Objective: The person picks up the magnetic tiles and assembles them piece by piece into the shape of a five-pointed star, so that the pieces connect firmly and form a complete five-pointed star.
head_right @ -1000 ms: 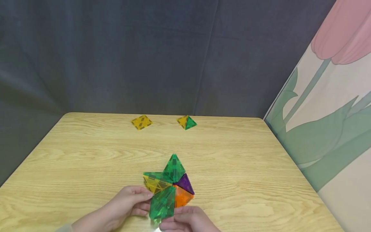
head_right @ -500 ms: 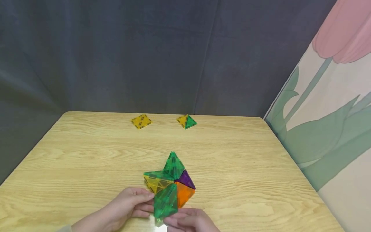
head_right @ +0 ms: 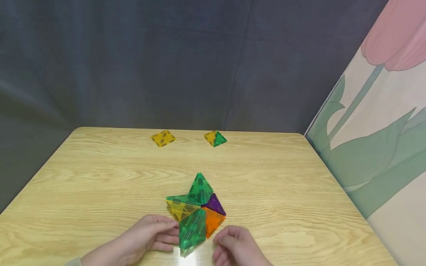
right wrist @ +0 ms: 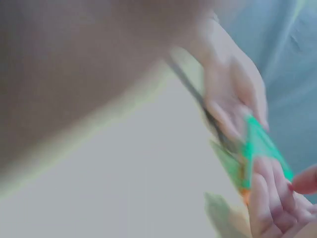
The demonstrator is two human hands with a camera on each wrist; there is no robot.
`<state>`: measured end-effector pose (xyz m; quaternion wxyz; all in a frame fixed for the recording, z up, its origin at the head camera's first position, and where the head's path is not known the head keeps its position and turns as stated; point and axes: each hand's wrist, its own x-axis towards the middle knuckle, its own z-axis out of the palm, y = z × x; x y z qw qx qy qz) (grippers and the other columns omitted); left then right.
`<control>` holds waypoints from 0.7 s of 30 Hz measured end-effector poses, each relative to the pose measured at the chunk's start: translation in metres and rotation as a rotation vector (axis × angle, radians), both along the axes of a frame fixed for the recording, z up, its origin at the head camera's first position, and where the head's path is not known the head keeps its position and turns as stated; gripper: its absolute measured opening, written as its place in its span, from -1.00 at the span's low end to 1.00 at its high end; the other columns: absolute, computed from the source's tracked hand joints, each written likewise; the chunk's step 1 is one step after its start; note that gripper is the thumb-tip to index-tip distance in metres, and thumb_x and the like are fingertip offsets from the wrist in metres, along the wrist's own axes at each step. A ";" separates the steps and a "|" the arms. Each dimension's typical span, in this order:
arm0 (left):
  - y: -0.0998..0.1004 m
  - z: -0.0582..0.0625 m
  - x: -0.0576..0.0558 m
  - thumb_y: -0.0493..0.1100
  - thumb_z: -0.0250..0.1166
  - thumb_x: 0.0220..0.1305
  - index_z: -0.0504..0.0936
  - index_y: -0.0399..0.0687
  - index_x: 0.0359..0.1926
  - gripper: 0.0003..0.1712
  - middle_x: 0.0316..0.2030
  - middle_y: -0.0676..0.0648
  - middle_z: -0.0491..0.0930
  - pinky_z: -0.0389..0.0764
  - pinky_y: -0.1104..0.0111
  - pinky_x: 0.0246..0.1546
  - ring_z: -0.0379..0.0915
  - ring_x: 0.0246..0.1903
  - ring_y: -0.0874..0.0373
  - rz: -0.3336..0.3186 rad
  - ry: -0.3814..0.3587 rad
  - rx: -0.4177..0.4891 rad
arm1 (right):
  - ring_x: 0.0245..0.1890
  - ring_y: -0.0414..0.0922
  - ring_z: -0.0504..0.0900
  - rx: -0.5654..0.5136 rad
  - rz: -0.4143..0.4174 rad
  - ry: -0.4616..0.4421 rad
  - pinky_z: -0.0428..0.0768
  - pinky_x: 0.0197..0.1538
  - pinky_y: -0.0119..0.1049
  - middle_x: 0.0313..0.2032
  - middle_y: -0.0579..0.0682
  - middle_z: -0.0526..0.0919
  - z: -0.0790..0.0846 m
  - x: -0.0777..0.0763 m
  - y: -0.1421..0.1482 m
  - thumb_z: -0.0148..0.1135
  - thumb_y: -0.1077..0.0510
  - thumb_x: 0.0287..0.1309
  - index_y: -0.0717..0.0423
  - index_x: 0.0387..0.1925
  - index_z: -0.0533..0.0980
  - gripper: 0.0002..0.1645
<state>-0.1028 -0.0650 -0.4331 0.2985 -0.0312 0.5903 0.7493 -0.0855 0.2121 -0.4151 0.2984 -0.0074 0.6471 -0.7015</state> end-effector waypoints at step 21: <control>-0.034 0.017 0.007 -0.07 0.06 0.46 0.36 -0.52 0.10 -0.49 -0.15 -0.36 0.63 0.64 0.07 -0.05 0.63 -0.11 -0.23 -0.053 -0.042 0.208 | 0.00 0.08 0.59 0.233 -0.064 0.095 0.63 0.00 -0.09 0.01 0.21 0.59 0.017 -0.032 -0.001 0.02 0.13 0.45 0.58 0.32 0.08 -0.31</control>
